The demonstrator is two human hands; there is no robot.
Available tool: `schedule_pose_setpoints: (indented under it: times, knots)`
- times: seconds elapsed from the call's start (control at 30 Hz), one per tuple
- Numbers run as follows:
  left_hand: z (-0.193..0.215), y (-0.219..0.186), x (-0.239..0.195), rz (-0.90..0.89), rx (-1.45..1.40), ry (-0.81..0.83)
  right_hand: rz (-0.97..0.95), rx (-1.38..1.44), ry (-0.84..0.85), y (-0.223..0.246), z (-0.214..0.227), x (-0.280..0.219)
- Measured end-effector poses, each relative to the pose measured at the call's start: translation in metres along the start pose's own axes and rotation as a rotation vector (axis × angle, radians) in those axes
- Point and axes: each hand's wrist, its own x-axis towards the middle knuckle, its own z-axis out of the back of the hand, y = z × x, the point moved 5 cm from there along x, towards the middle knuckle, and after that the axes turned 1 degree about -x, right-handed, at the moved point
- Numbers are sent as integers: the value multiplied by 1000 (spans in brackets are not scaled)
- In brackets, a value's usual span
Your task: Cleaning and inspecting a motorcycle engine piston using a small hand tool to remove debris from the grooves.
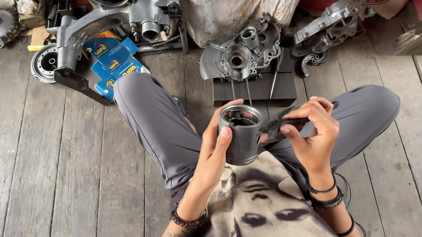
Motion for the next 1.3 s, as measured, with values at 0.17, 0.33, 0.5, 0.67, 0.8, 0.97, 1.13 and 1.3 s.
schedule_pose_setpoints:
  times: [0.17,0.33,0.5,0.67,0.8,0.97,1.13,1.3]
  knots:
    - [1,0,4,3,-20,12,-2,58,49,31,-8,-1]
    - [1,5,0,-13,-21,-15,-36,29,51,1,0,-7]
    - [-2,11,1,14,-96,-40,-30,84,83,17,-3,-5]
    - [-1,10,1,59,-102,-87,-10,21,62,-7,3,-5]
    - [2,9,-1,55,-101,-114,-6,71,96,37,-6,1]
    - [15,21,-2,75,-118,-162,-44,-2,43,-5,1,-4]
    - [8,25,0,82,-114,-165,-41,36,99,36,-11,-2]
    - [6,16,4,95,-99,-160,-40,-63,64,-4,3,0]
